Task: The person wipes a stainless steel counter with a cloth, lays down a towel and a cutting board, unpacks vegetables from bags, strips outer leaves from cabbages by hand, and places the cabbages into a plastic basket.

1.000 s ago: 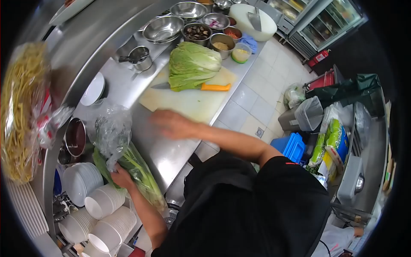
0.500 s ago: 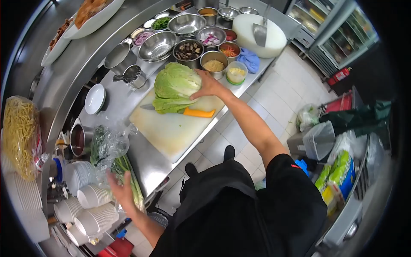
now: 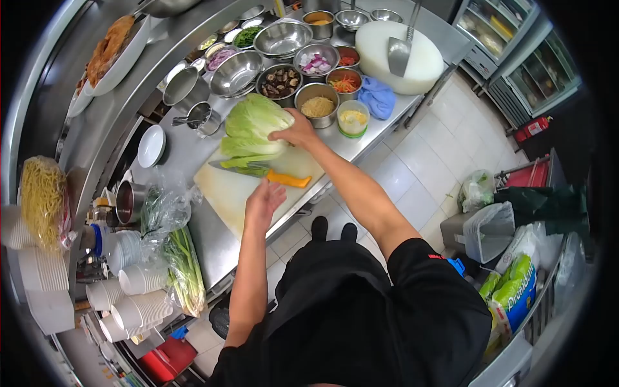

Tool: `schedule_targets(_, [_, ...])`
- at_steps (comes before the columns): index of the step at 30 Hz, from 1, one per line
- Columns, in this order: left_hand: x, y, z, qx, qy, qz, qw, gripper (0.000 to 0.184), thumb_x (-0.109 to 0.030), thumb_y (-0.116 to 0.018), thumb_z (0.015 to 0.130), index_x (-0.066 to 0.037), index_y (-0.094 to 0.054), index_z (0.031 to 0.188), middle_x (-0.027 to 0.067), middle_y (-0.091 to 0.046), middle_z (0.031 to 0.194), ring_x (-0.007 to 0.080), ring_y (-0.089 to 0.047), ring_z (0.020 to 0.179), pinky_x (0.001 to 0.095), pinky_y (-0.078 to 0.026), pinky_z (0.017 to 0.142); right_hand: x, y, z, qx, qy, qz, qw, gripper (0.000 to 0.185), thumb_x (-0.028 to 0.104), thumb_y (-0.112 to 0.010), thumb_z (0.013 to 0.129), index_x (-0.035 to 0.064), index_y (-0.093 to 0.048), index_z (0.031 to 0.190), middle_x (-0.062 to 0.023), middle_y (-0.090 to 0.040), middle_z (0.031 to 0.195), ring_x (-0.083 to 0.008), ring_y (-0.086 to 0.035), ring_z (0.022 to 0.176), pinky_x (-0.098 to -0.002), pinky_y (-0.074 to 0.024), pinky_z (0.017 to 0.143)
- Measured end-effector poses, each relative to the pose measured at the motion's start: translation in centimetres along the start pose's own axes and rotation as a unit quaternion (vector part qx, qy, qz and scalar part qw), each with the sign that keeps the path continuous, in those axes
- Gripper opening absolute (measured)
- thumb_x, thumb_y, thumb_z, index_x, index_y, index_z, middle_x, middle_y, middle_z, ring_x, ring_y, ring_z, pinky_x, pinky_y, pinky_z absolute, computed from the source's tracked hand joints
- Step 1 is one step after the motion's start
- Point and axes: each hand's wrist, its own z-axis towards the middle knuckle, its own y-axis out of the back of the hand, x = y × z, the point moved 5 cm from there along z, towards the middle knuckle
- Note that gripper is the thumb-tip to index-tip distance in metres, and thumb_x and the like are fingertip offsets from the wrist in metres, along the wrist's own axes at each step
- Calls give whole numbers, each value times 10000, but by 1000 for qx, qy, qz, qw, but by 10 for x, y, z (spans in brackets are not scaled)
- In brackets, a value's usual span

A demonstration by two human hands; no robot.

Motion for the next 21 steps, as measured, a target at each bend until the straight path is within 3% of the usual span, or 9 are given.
schedule_targets(2, [-6,-11,41,30,40,-172,984,854,-491,-600,847,-19,-177,1418,237,-314,1391,373,-441,1196,478,-400,980,9,3,-1,-5,-77,66,995,874,357,-838,453,-2,-523,1185,-141,-624,1083,-215,-612,962,-306,-491,833])
schedule_targets(3, [-15,-14,53,41,43,-172,983,854,-491,-600,847,-19,-177,1418,237,-314,1391,373,-441,1196,478,-400,980,15,4,-2,-15,-77,61,995,874,357,-838,453,-2,-523,1185,-141,-624,1083,-215,-612,962,-306,-491,833])
schedule_targets(5, [-37,-24,61,67,51,-284,955,913,-616,-526,828,-83,-108,1440,212,-192,1454,418,-303,1292,589,-305,1019,25,4,-14,-12,-90,112,990,859,358,-839,461,-6,-530,1175,-137,-629,1073,-216,-612,959,-312,-487,841])
schedule_targets(6, [-47,-27,63,119,-24,-271,955,916,-695,-472,800,-119,-156,1439,165,-242,1452,409,-304,1299,645,-284,1000,33,5,-23,-7,-72,107,992,866,352,-841,477,-1,-516,1198,-150,-624,1076,-237,-612,968,-318,-476,864])
schedule_targets(10, [-71,-50,30,115,-148,-330,925,900,-686,-516,780,-115,-241,1419,106,-326,1427,325,-333,1306,566,-288,1056,79,9,-72,-36,45,20,998,877,327,-842,519,-22,-474,1235,-172,-559,1168,-257,-563,1041,-354,-454,903])
schedule_targets(12, [-73,-62,25,124,-167,-338,918,874,-638,-560,781,-113,-259,1412,97,-349,1415,307,-361,1290,512,-306,1066,115,22,-99,-91,195,-62,975,889,343,-856,516,-20,-474,1231,-226,-476,1273,-329,-476,1182,-400,-385,990])
schedule_targets(14, [-82,-76,17,159,-206,-353,899,886,-550,-664,748,-95,-279,1403,93,-377,1399,291,-391,1271,443,-325,1079,132,41,-121,-114,195,-71,972,877,346,-854,534,-12,-471,1238,-245,-434,1309,-354,-421,1232,-411,-357,1013])
schedule_targets(19, [-93,-148,14,280,-265,-294,874,874,-551,-639,758,-84,-280,1404,110,-376,1399,306,-372,1283,486,-303,1080,137,116,-163,-269,198,-163,928,717,298,-835,616,10,-497,1180,-275,-400,1341,-380,-365,1291,-424,-335,1029])
schedule_targets(21, [-86,-188,12,316,-262,-272,870,882,-551,-642,750,-86,-280,1405,112,-377,1398,307,-373,1282,488,-301,1079,130,147,-177,-282,206,-40,936,542,208,-807,666,-2,-509,1067,-264,-419,1332,-357,-402,1269,-406,-348,1021])
